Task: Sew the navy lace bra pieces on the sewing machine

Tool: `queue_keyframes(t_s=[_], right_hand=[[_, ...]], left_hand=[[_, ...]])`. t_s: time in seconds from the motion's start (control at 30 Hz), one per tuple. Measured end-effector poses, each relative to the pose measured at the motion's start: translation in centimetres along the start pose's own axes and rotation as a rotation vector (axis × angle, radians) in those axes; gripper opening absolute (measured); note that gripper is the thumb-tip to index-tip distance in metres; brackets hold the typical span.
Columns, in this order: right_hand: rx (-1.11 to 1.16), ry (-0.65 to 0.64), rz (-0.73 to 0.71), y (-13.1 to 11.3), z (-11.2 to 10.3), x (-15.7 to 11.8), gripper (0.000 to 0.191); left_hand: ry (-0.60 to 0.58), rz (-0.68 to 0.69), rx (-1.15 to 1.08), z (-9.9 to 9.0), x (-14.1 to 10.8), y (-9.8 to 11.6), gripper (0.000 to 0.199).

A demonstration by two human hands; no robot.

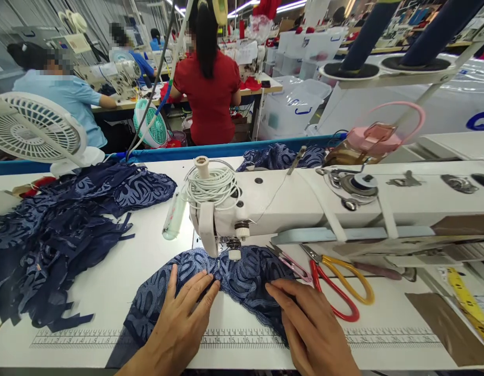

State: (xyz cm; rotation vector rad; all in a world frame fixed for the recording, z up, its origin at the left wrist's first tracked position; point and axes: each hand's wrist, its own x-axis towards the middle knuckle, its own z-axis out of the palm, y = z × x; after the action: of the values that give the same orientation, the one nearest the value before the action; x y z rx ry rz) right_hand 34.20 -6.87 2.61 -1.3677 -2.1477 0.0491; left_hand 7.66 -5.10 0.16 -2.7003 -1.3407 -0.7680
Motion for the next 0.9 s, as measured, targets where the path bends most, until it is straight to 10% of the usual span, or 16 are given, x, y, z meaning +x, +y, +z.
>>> queue_keyframes(t_s=[0.47, 0.9], right_hand=[[-0.048, -0.231, -0.28, -2.2, 2.7, 5.7, 0.057], [-0.111, -0.164, -0.21, -1.3, 5.6, 6.1, 0.035]], left_hand=[[-0.062, 0.098, 0.046, -0.2, 3.6, -2.0, 0.032], [-0.023, 0.025, 0.015, 1.4, 2.5, -2.7, 0.036]])
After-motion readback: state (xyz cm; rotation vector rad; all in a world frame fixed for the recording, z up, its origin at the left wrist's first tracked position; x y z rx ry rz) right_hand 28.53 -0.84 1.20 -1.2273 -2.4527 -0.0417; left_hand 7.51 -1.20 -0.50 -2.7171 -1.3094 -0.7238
